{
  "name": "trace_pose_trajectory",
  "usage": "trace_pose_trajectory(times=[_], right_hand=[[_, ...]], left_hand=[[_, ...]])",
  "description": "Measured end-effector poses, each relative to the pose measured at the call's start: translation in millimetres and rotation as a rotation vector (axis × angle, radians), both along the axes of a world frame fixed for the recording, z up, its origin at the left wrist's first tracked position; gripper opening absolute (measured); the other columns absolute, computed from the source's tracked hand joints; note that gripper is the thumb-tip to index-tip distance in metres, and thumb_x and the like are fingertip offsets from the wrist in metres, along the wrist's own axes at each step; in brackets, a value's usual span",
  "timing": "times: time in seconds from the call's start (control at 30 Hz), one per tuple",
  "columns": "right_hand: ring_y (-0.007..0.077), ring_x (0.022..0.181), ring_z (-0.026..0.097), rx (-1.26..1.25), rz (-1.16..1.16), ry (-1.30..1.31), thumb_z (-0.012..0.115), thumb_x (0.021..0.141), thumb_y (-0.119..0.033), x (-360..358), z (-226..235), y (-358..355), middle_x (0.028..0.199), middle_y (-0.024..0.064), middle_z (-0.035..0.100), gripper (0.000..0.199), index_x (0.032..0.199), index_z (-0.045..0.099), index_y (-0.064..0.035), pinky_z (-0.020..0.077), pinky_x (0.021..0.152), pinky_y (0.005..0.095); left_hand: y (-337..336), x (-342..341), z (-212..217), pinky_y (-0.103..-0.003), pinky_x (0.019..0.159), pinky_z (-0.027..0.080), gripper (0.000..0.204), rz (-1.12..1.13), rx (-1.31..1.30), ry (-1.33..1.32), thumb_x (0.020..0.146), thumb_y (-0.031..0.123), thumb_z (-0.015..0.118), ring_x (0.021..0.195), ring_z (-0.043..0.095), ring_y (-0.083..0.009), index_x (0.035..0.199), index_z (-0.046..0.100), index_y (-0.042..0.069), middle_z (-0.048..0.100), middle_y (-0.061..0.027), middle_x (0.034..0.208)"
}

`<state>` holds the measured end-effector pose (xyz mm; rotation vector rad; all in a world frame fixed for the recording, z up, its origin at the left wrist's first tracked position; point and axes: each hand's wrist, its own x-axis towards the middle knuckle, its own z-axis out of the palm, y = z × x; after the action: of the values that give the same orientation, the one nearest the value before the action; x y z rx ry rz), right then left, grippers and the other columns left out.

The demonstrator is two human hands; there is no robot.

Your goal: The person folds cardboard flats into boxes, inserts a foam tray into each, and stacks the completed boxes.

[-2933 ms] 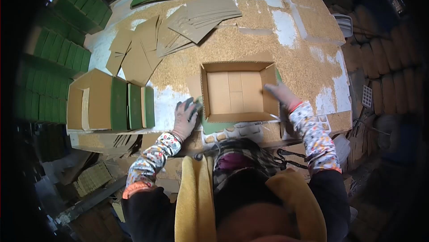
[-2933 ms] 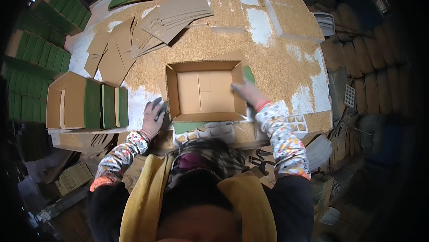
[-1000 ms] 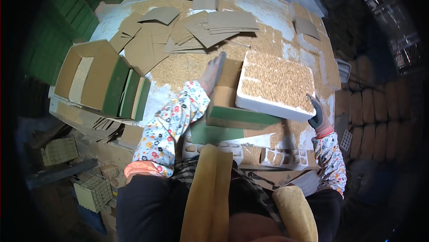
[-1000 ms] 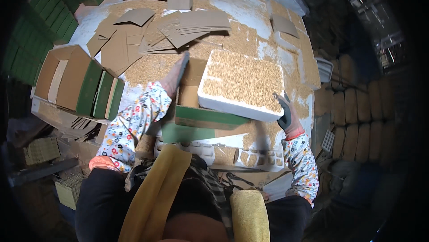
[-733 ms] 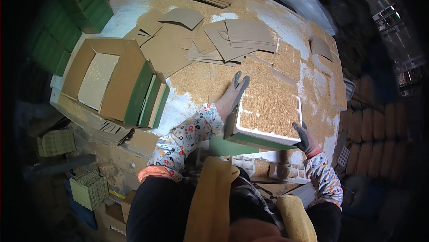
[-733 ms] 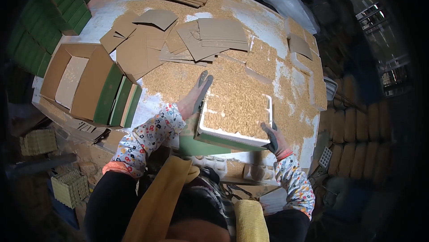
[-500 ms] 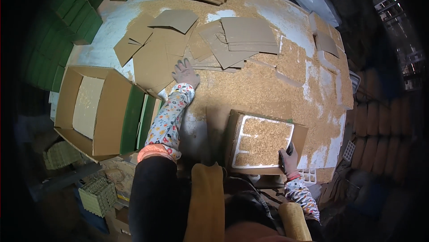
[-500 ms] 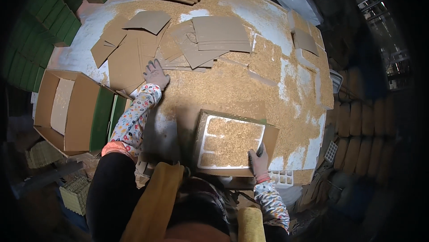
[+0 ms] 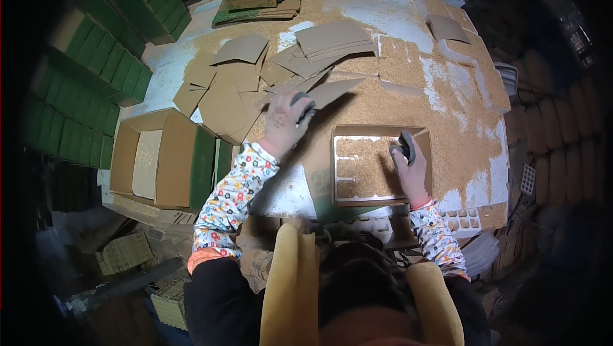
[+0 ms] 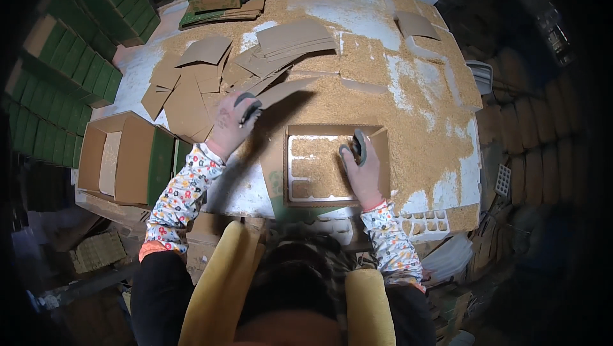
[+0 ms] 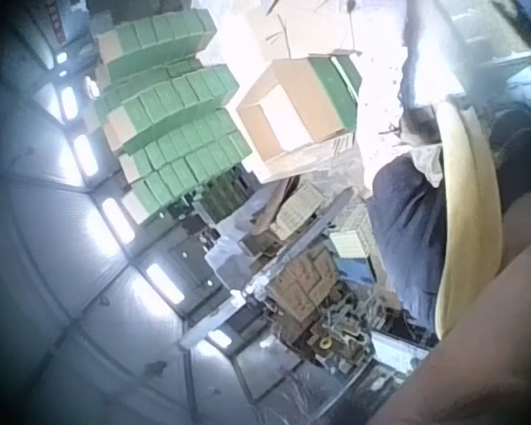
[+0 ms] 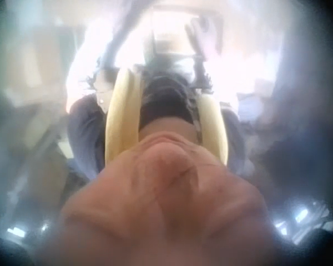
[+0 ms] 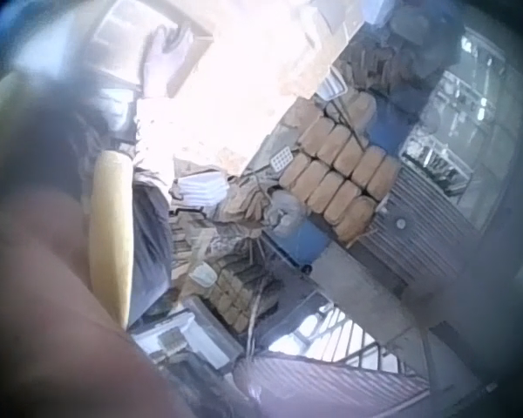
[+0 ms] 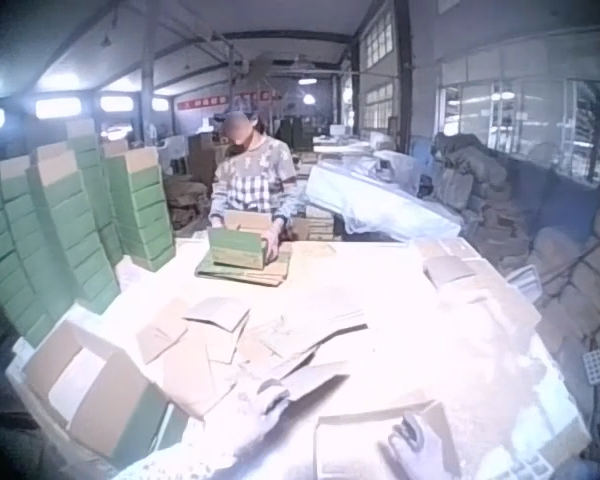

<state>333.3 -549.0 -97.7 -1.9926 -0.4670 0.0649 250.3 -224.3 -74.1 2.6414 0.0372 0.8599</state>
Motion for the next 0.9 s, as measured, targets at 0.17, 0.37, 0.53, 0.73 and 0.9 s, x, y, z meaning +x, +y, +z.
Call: trace_pose_trajectory(times=[0.17,0.37,0.53,0.73,0.9], right_hand=[[0.0349,0.127,0.042,0.249,-0.245,-0.279,0.066,0.088,-0.022,-11,74,-19,0.139,0.0222,0.04,0.062,0.138,0.039,0.0021,0.0332,0.107,0.0424],[0.041,0.135,0.03,-0.483,0.186,-0.688,0.064,0.087,-0.033,-47,41,-53,0.142,0.0208,0.04,0.066,0.14,0.04,-0.0021,0.0269,0.111,0.0497],[0.0364,0.125,0.047,-0.306,0.671,0.395,0.06,0.086,-0.035,39,-26,-82,0.14,0.019,0.044,0.062,0.138,0.045,-0.005,0.0371,0.106,0.0412],[0.0374,0.115,0.056,-0.031,0.234,0.154,0.062,0.088,-0.03,87,-64,-153,0.131,0.0227,0.052,0.059,0.137,0.046,-0.0015,0.0423,0.101,0.0356],[0.0397,0.127,0.043,-0.728,0.411,0.261,0.063,0.075,-0.066,82,-102,-89,0.137,0.0321,0.042,0.095,0.134,0.043,0.0063,0.0365,0.104,0.0424]], left_hand=[[-136,-54,12,-0.04,0.095,0.042,0.028,-0.581,0.145,0.26,0.073,0.015,0.069,0.105,0.055,-0.0272,0.101,0.061,0.014,0.058,-0.0063,0.109],[-158,-38,-17,-0.053,0.108,0.028,0.023,-0.607,0.71,1.073,0.088,0.014,0.05,0.108,0.062,-0.0192,0.101,0.069,0.014,0.069,-0.003,0.104],[-164,-17,-14,-0.053,0.114,0.02,0.037,-0.465,0.256,0.952,0.079,0.009,0.059,0.118,0.055,-0.0294,0.116,0.065,0.012,0.062,-0.0115,0.12],[-112,-43,-85,-0.033,0.087,0.051,0.049,0.307,-1.514,0.333,0.089,0.023,0.067,0.103,0.06,-0.0221,0.126,0.051,-0.004,0.057,-0.0152,0.121],[-151,-45,-137,-0.031,0.088,0.05,0.06,0.336,-1.082,0.622,0.084,0.035,0.073,0.1,0.063,-0.0195,0.125,0.053,-0.004,0.066,-0.0151,0.113]])
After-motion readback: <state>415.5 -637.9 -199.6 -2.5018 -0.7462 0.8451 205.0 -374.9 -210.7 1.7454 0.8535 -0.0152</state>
